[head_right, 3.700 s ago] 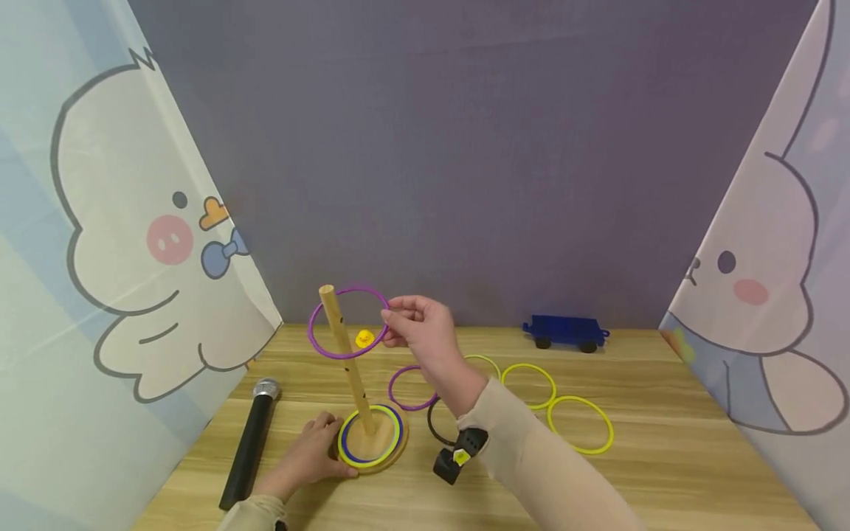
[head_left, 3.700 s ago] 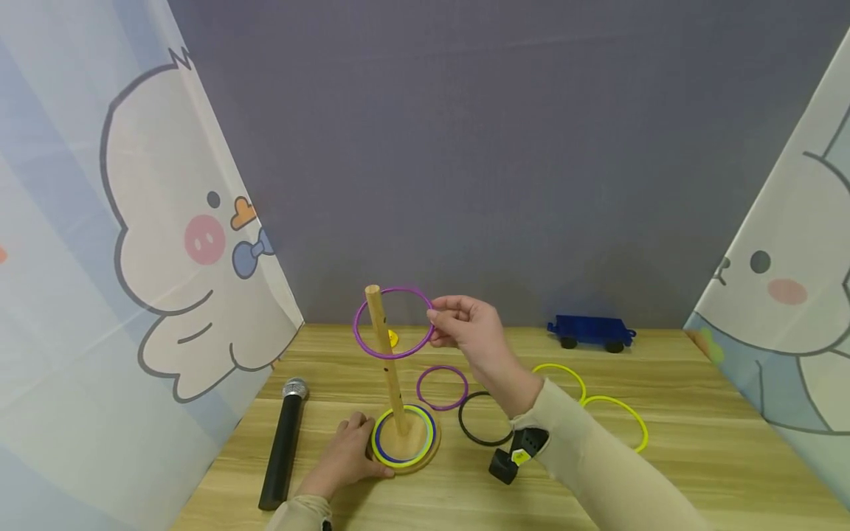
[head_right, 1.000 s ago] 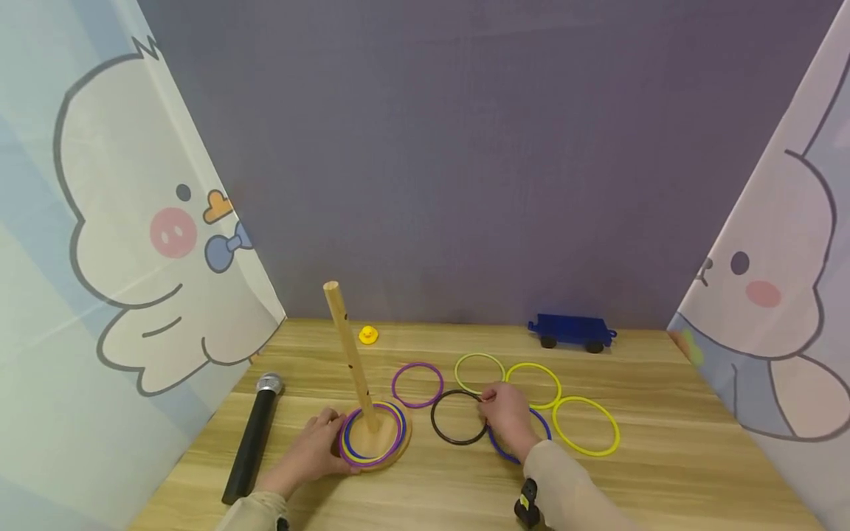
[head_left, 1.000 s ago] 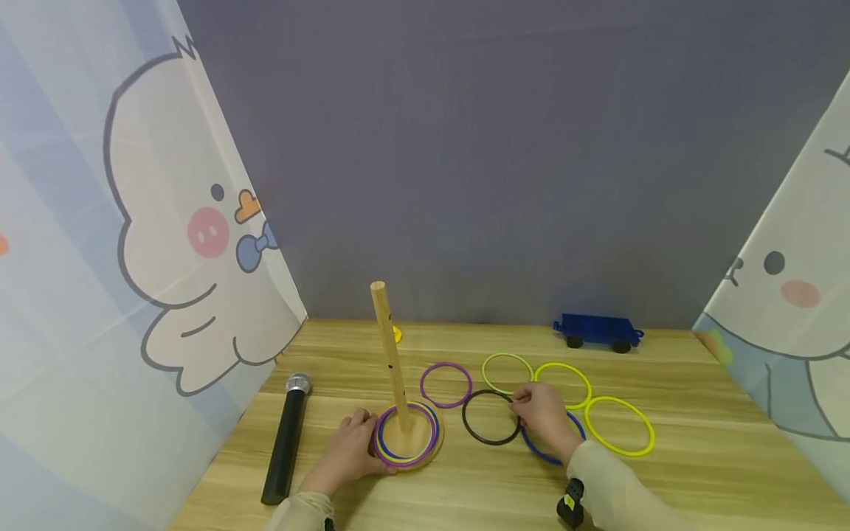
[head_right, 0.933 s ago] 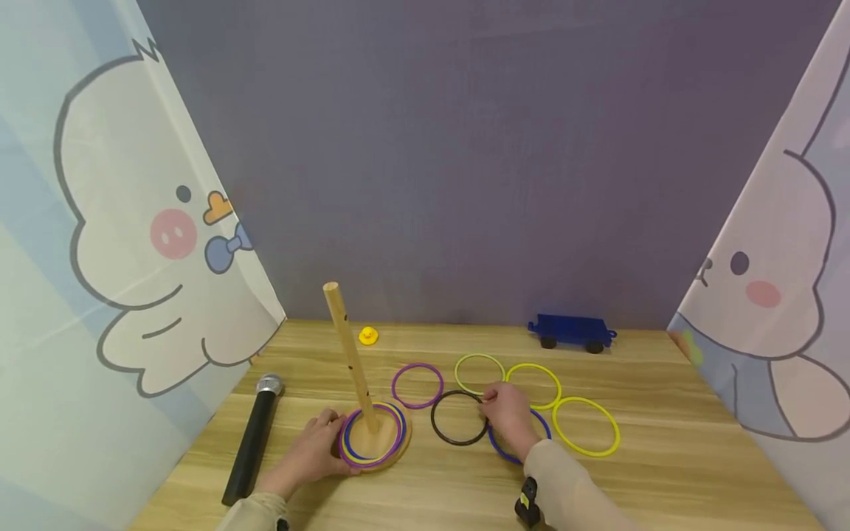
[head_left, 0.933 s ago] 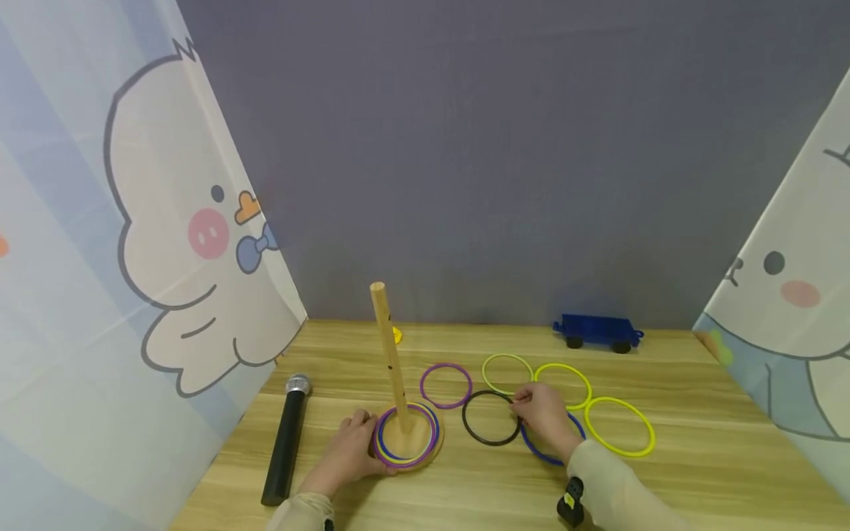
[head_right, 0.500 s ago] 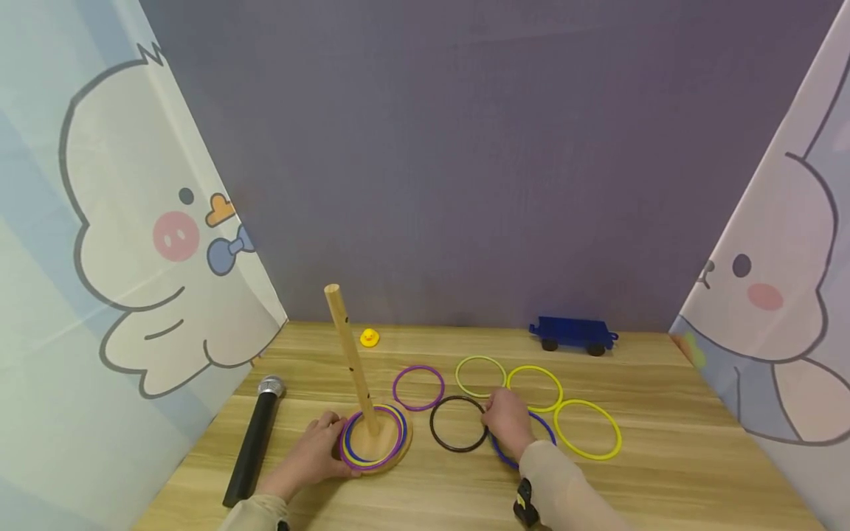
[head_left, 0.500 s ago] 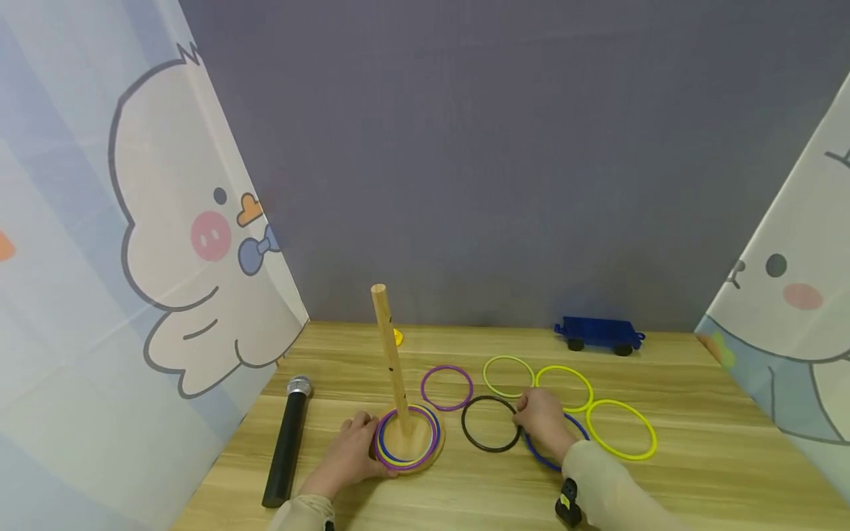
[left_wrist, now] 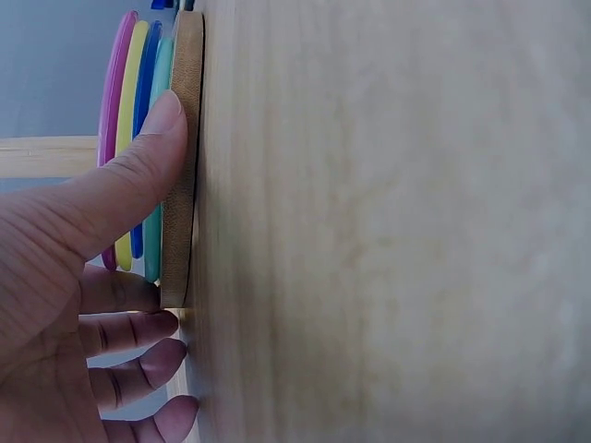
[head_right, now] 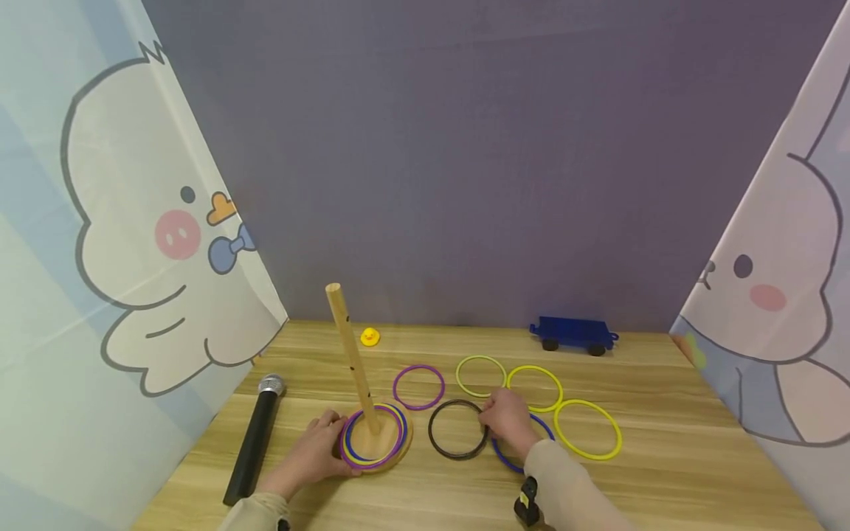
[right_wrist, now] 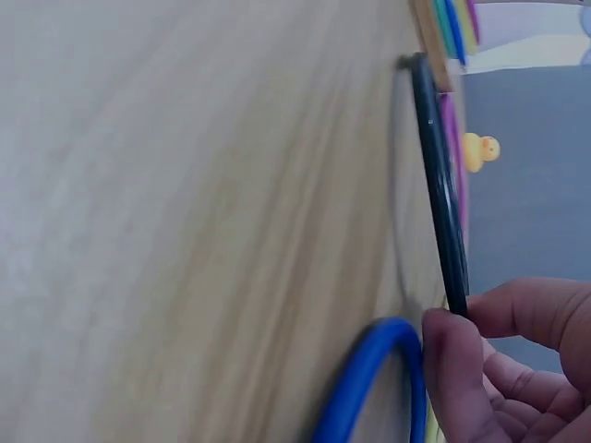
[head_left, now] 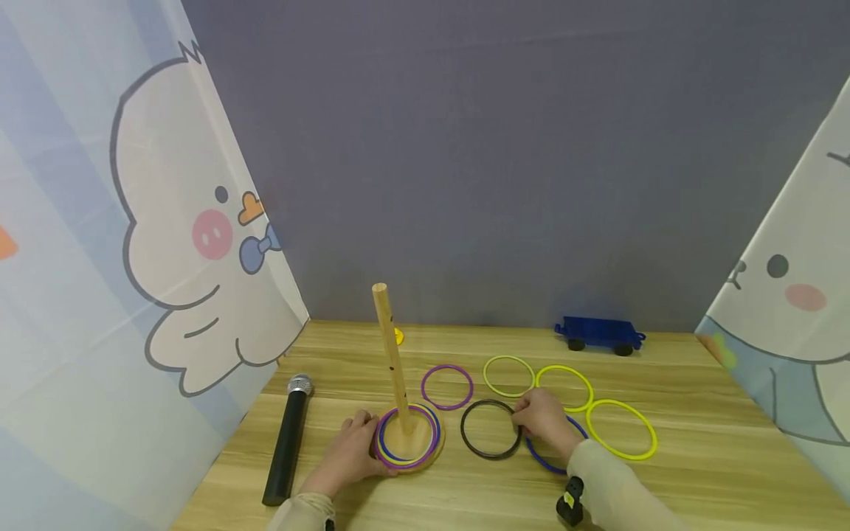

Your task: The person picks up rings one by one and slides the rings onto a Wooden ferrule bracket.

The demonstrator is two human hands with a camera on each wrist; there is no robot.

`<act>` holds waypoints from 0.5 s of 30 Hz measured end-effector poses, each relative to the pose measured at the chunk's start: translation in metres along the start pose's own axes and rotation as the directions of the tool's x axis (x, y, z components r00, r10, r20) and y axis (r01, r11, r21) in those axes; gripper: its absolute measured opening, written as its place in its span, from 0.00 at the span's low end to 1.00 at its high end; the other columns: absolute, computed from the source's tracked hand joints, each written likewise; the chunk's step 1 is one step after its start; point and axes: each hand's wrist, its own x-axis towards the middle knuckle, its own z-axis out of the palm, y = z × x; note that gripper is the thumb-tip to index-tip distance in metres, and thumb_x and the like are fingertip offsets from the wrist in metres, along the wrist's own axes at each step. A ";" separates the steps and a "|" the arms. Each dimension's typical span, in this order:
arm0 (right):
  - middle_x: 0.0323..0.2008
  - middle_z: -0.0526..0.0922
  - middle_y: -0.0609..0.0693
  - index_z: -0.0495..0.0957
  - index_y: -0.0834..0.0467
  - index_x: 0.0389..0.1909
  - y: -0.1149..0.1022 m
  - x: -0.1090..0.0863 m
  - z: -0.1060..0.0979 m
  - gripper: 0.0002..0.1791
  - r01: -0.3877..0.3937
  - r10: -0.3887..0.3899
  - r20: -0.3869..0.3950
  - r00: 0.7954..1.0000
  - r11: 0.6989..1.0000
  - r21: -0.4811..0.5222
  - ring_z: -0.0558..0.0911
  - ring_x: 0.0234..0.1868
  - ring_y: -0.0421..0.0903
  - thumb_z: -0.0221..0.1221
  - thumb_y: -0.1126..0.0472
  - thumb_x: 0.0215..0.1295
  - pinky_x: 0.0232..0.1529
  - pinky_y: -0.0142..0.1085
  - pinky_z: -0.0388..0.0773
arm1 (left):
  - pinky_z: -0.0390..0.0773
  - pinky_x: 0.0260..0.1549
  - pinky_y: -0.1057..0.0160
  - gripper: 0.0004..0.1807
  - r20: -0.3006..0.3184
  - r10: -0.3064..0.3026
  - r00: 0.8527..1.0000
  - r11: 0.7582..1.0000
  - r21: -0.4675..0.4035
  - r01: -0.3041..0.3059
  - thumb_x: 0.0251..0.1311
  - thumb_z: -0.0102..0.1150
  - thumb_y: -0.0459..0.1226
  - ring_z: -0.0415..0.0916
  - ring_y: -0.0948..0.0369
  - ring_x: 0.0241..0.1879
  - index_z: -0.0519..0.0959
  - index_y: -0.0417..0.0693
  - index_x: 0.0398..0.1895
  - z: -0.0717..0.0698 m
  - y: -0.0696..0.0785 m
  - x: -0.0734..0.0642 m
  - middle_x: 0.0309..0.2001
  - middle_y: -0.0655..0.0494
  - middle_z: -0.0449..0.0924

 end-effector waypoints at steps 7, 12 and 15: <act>0.22 0.80 0.53 0.82 0.69 0.35 -0.009 -0.003 -0.009 0.06 -0.035 0.028 0.045 0.999 0.985 0.171 0.78 0.19 0.45 0.62 0.73 0.56 0.21 0.36 0.80 | 0.75 0.48 0.39 0.57 -0.004 0.007 1.000 1.000 0.009 -0.007 0.28 0.82 0.55 0.69 0.40 0.51 0.71 0.26 0.60 0.001 -0.001 0.000 0.54 0.38 0.69; 0.26 0.81 0.59 0.80 0.72 0.39 -0.017 -0.006 -0.017 0.09 -0.041 0.020 0.077 0.997 0.960 0.277 0.79 0.19 0.46 0.61 0.73 0.58 0.24 0.40 0.81 | 0.75 0.48 0.39 0.57 0.002 0.005 1.000 1.000 0.009 -0.005 0.28 0.82 0.55 0.69 0.40 0.51 0.71 0.27 0.60 0.001 -0.001 0.001 0.54 0.39 0.69; 0.28 0.82 0.61 0.78 0.73 0.43 -0.023 -0.008 -0.023 0.12 -0.061 0.021 0.116 0.993 0.935 0.349 0.81 0.21 0.47 0.61 0.71 0.60 0.28 0.43 0.83 | 0.74 0.48 0.39 0.57 0.006 0.005 1.000 1.000 0.008 -0.005 0.28 0.82 0.55 0.69 0.40 0.51 0.71 0.27 0.60 0.001 -0.001 0.000 0.54 0.39 0.69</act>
